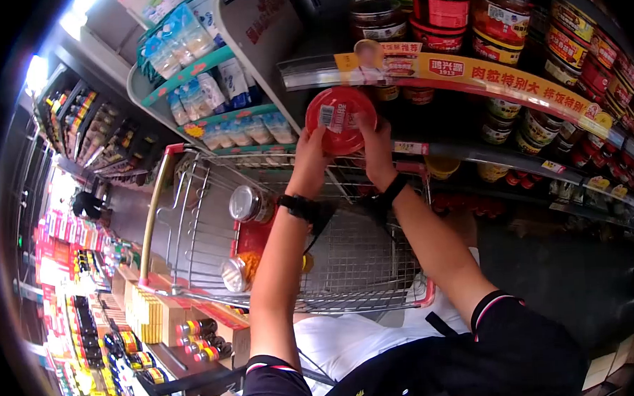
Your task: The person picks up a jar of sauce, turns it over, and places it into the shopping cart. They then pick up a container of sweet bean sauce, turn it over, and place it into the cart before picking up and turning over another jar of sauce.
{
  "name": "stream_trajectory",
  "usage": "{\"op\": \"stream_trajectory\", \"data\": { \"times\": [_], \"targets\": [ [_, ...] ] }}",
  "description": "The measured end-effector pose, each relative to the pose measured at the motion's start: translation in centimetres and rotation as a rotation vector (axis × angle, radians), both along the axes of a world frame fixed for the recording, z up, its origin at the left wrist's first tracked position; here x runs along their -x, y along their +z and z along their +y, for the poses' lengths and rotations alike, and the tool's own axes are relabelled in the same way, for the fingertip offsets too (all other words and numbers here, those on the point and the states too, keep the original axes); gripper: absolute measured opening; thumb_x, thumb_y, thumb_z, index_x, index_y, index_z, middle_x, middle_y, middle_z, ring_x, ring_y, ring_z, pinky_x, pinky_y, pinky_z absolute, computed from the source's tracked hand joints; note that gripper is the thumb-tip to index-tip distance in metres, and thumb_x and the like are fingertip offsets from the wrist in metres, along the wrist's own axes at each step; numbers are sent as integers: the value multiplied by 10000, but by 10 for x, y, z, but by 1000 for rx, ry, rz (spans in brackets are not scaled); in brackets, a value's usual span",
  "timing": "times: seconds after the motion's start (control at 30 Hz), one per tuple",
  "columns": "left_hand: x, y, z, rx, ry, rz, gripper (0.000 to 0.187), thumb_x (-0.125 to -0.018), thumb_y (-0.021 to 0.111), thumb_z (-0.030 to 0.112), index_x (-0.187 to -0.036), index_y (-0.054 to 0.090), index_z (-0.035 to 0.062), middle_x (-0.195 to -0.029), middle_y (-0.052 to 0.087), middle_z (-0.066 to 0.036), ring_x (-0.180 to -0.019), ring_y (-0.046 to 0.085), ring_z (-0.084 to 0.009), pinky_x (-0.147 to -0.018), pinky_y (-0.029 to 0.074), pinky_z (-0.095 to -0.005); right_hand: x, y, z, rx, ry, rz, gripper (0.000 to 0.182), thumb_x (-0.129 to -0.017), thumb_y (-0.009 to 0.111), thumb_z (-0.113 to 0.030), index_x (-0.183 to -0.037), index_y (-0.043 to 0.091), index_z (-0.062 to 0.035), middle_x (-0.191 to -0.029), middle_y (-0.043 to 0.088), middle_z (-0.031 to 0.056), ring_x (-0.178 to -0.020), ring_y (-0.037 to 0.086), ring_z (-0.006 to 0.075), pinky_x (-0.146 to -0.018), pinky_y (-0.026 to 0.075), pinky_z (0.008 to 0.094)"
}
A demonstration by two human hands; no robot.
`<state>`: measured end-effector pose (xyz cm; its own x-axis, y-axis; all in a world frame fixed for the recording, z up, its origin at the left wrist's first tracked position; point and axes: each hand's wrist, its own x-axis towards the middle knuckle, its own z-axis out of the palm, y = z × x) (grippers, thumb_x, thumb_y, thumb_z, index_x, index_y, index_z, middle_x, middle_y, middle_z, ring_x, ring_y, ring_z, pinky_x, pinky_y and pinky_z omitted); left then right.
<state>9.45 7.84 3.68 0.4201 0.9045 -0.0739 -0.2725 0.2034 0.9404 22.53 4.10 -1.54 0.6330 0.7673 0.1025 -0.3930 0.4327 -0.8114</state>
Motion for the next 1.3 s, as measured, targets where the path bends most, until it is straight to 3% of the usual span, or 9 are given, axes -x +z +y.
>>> {"op": "stream_trajectory", "data": {
  "times": [0.23, 0.33, 0.43, 0.53, 0.63, 0.77, 0.97, 1.17, 1.3],
  "targets": [
    [-21, -11, 23, 108, -52, -40, 401, -1037, 499, 367, -1297, 541, 65, -1239, 642, -89, -1091, 649, -225, -891, 562, -401, -11, -18, 10, 159, -69, -1, 503, -920, 718, -327, -1238, 478, -20, -1155, 567, 94, -1013, 597, 144, -855, 514, 272],
    [-17, -15, 30, 76, -55, -44, 413, -1043, 480, 387, -1288, 567, 66, -1176, 679, -79, -1047, 660, -215, -885, 559, -384, -8, -18, 9, 79, -39, -89, 539, -942, 667, -409, -1239, 512, 13, -1211, 587, 121, -1101, 576, 262, -971, 446, 373],
    [-18, -6, 38, 148, -6, 14, 395, -1039, 494, 377, -1270, 575, 67, -1195, 673, -77, -1063, 652, -209, -896, 545, -376, -9, -12, 13, -119, -29, -95, 450, -973, 635, -357, -1251, 551, -15, -1180, 597, 117, -1109, 576, 265, -975, 444, 379],
    [-31, -2, 47, 103, 15, -41, 296, -1035, 490, 310, -1121, 588, 45, -1009, 654, -73, -944, 625, -206, -822, 555, -388, -15, -14, 22, -9, -199, -375, 423, -971, 638, -207, -1314, 544, 22, -1108, 609, 47, -962, 574, 93, -831, 507, 265],
    [-44, -7, 52, 31, 41, -27, 244, -1014, 502, 248, -987, 600, 27, -907, 631, -70, -847, 611, -196, -791, 546, -379, -12, -12, 18, 10, -66, -200, 467, -968, 609, -187, -1370, 512, 30, -1187, 622, 86, -1061, 591, 155, -930, 472, 303],
    [-56, -20, 64, 51, 65, -85, 206, -971, 528, 196, -883, 601, 25, -847, 624, -75, -782, 603, -186, -755, 538, -351, -9, 2, 8, 80, -56, -429, 502, -948, 589, -147, -1407, 479, 23, -1322, 587, 167, -1229, 559, 266, -1021, 428, 341],
    [-48, -26, 55, -29, 151, -123, 216, -935, 587, 144, -1108, 596, 16, -973, 652, -61, -828, 614, -162, -713, 506, -306, -4, -13, 11, 74, 32, -454, 566, -934, 566, -105, -1464, 401, 8, -1447, 488, 191, -1353, 466, 285, -1088, 375, 356],
    [-34, -47, 54, -311, 246, 257, 436, -912, 644, 162, -1290, 530, -22, -1170, 635, -95, -1027, 607, -173, -869, 491, -302, -14, 11, 1, 32, 80, -573, 662, -917, 566, -73, -1528, 313, -47, -1539, 393, 136, -1410, 385, 254, -1122, 330, 354],
    [3, -44, 27, -227, 149, 277, 527, -913, 631, 192, -1368, 457, -8, -1267, 596, -129, -1058, 601, -197, -878, 491, -322, -22, 6, 11, -31, 182, -483, 743, -920, 545, -32, -1579, 205, -89, -1605, 283, 102, -1443, 318, 226, -1150, 285, 337]
  ]
}}
